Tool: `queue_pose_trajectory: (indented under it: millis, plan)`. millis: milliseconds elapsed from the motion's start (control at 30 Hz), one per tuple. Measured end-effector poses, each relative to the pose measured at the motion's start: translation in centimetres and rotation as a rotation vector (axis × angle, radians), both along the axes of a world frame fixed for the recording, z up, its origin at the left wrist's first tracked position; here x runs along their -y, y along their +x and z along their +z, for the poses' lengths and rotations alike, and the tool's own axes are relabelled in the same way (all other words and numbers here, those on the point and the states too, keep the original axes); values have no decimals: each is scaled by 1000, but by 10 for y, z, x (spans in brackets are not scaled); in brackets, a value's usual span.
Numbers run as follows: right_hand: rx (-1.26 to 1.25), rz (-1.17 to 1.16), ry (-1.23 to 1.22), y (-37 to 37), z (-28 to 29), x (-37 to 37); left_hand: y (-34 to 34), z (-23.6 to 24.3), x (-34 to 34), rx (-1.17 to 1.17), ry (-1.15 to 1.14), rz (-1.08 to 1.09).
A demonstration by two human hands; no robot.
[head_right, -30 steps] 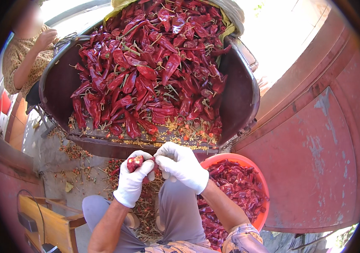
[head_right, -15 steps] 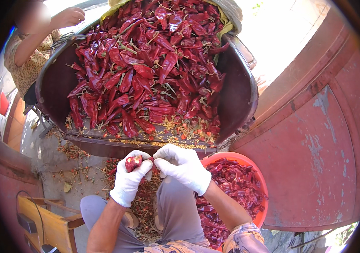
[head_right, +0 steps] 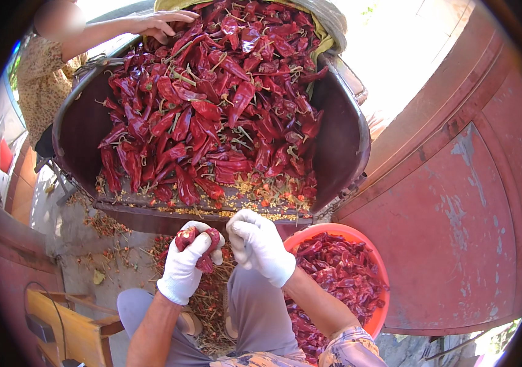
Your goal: The person removes the stems and seeds from dried red peppers by hand while wearing gloves.
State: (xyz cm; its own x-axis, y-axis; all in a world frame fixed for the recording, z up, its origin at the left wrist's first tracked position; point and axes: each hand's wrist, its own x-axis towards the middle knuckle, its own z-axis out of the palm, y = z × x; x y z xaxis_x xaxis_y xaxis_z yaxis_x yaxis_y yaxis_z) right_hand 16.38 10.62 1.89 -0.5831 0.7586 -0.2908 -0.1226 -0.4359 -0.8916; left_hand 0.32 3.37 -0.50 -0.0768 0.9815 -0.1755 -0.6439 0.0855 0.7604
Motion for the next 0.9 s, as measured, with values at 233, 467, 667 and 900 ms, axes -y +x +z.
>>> queue_pose_trajectory:
  millis: [233, 467, 667, 900]
  plan:
    - [361, 11, 514, 2, 18, -2, 3, 9, -1, -203, -57, 38]
    - [522, 147, 1095, -2, -2, -8, 2, -5, -4, -216, -39, -225]
    - [853, -203, 1150, -11, -3, -70, -3, -17, -9, 63, -104, -163]
    - [1284, -109, 1216, -29, -10, -115, 0, -19, -17, -80, -193, 25]
